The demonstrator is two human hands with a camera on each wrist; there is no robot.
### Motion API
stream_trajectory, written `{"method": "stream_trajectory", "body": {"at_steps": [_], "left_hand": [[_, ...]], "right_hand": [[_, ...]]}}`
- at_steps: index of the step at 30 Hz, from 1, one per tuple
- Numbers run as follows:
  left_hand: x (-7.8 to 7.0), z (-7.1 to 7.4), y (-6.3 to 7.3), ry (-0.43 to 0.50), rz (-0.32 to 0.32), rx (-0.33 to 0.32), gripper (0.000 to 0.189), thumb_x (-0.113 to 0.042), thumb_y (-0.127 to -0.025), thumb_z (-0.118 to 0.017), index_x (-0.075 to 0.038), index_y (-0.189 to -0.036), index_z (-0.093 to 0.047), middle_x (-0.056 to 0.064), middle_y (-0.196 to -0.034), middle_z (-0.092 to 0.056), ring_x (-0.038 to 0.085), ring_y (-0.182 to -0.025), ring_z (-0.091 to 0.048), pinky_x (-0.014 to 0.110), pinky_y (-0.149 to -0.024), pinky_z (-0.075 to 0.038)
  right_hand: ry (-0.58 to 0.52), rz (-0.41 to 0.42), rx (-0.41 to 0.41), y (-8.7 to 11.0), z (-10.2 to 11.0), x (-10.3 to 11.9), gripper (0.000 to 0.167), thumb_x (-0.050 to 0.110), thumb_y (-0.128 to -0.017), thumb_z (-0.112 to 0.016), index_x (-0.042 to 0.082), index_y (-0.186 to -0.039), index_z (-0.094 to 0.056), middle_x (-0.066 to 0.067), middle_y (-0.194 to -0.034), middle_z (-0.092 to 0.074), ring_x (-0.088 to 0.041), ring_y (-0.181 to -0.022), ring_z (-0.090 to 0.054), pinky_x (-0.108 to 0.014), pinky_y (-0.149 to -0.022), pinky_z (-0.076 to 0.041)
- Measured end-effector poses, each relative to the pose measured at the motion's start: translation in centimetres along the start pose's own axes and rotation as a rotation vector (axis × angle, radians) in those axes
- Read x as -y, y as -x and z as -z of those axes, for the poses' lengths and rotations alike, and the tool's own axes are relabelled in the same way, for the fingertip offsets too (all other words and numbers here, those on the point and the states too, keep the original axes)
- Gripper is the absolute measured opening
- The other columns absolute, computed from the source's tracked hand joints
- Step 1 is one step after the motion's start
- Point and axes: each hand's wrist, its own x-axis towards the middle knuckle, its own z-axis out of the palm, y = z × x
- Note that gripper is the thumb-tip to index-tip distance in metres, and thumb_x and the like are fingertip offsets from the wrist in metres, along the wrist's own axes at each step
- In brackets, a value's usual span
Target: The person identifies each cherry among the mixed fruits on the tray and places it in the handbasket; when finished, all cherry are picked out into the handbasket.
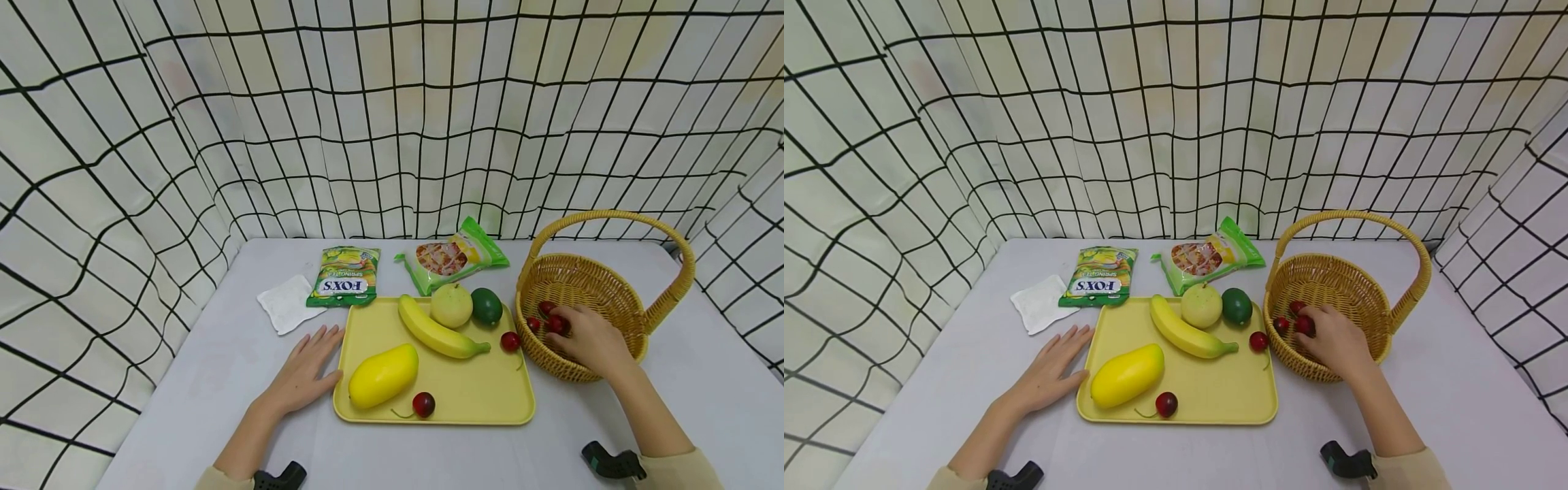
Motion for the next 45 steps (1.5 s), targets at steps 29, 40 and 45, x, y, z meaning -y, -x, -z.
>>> {"method": "stream_trajectory", "body": {"at_steps": [29, 40, 45], "left_hand": [[0.12, 0.06, -0.02, 0.001, 0.005, 0.003, 0.067, -0.041, -0.085, -0.053, -0.012, -0.142, -0.034, 0.008, -0.146, -0.032, 0.028, -0.136, -0.021, 0.049, -0.109, -0.009], [0.06, 0.13, -0.05, 0.018, 0.014, 0.034, 0.066, -0.04, -0.087, -0.052, -0.014, -0.143, -0.032, 0.006, -0.147, -0.029, 0.026, -0.137, -0.018, 0.046, -0.11, -0.006], [0.04, 0.11, 0.0, 0.017, 0.014, 0.034, 0.066, -0.041, -0.087, -0.052, -0.014, -0.143, -0.032, 0.006, -0.148, -0.029, 0.026, -0.137, -0.018, 0.046, -0.11, -0.006]], "right_hand": [[-0.054, 0.001, 0.069, -0.15, 0.13, 0.33, 0.04, 0.028, -0.078, -0.071, 0.003, -0.107, -0.06, -0.002, -0.074, -0.057, -0.018, -0.065, -0.052, -0.033, -0.047, -0.042], [-0.063, 0.01, 0.054, -0.13, 0.09, 0.25, 0.036, 0.027, -0.079, -0.07, 0.004, -0.106, -0.061, -0.001, -0.075, -0.058, -0.018, -0.065, -0.054, -0.032, -0.047, -0.043], [-0.079, 0.016, 0.023, -0.04, 0.13, 0.29, 0.034, 0.024, -0.08, -0.07, 0.004, -0.106, -0.062, -0.003, -0.078, -0.061, -0.02, -0.069, -0.057, -0.034, -0.047, -0.046]]}}
